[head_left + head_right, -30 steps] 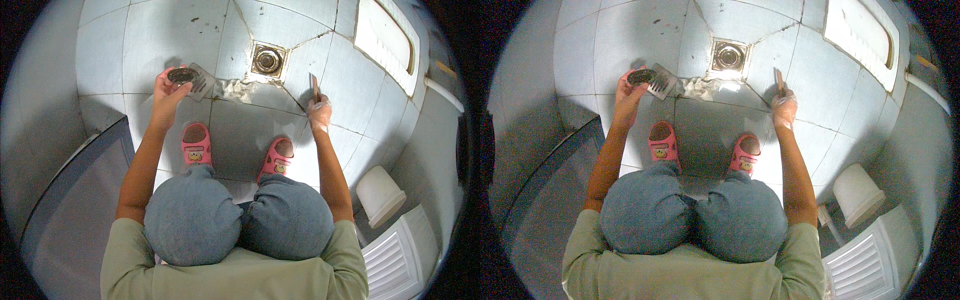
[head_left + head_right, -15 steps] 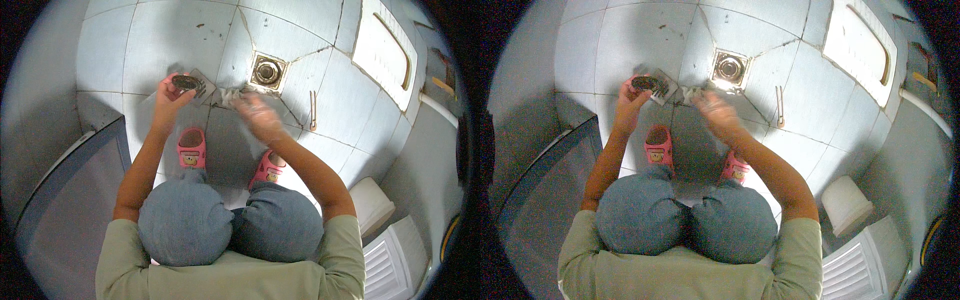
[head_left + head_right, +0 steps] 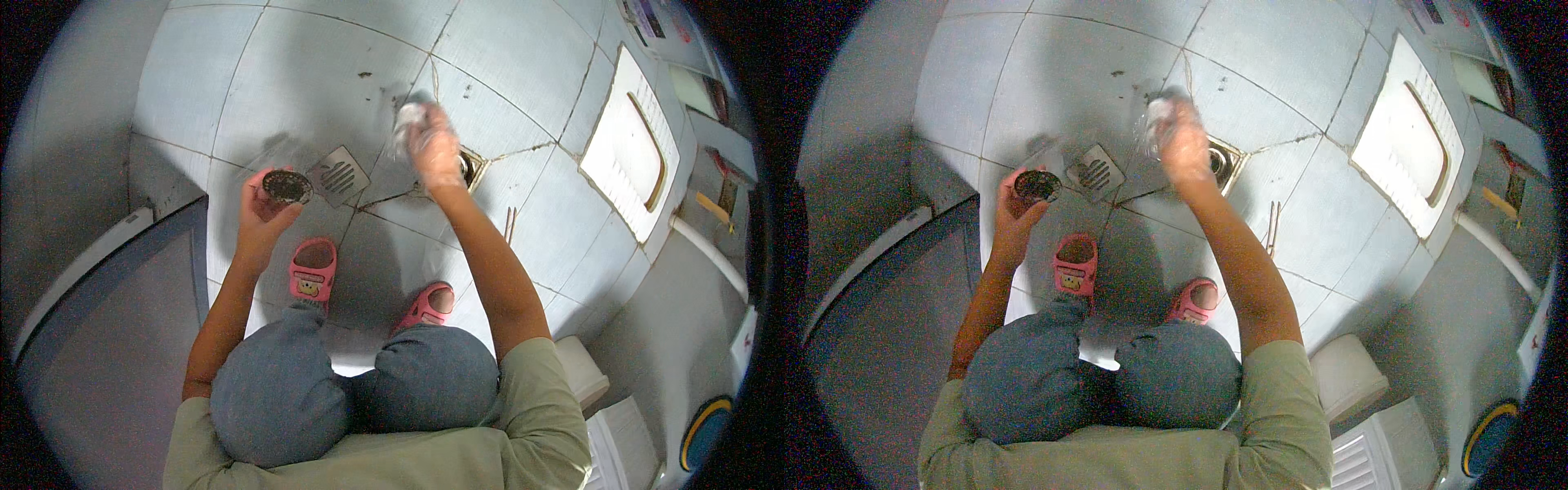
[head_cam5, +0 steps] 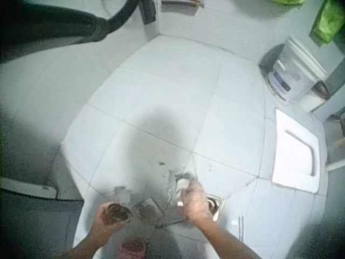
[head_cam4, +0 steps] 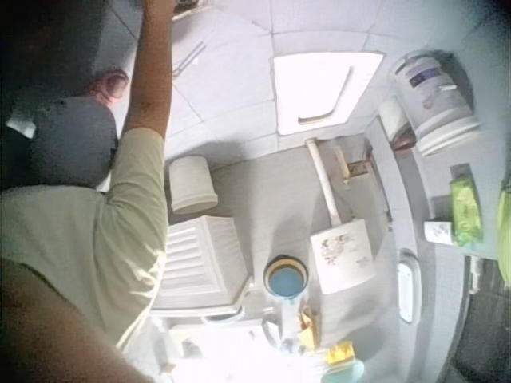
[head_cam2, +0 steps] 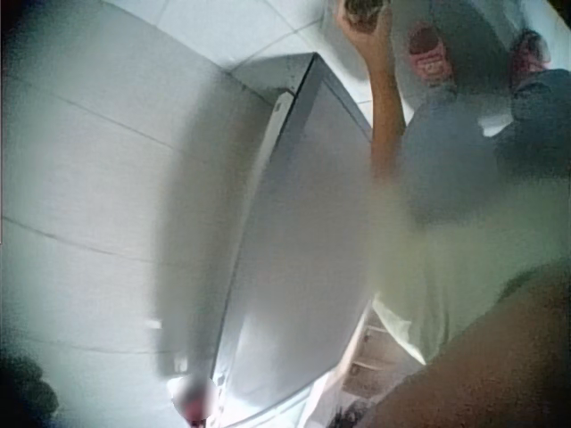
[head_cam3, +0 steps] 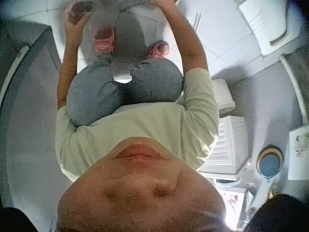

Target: The person uses a squeegee to push water on the tiled floor toward a drain. They then squat, remove the drain cover, and clean the accumulated debris from the cover using a tissue and chopsticks. Finally, they wipe the drain area with the tissue.

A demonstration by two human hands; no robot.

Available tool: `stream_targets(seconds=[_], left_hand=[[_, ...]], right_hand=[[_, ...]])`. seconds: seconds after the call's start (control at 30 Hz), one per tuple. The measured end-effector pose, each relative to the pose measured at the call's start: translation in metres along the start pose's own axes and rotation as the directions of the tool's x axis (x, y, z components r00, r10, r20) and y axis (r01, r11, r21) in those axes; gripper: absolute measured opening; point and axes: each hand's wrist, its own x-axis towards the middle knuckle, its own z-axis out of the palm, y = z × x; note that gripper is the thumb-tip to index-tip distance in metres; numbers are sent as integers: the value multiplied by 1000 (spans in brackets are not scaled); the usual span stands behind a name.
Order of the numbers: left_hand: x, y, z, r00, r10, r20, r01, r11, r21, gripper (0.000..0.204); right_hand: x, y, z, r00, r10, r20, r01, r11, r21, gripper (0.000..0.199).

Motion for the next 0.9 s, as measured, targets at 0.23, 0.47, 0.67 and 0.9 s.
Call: stream_targets(seconds=[0.23,0.47,0.67,0.9], left_hand=[[-6,0,-7,998,-43,-36,43,999,-16,56],[-10,1,-10,999,-13,-30,13,1000,-15,58],[-9,2,-3,999,-30,-12,30,1000,-10,57],[-13,3,5,999,-27,32,28,1000,-13,56]], right_hand=[[86,-15,15,963,-239,123,247,968,-48,30],[77,-51,52,818,-430,382,562,736,-377,24],[20,-17,42,810,-443,386,563,770,-299,19],[70,58,-58,959,85,272,-171,936,309,26]])
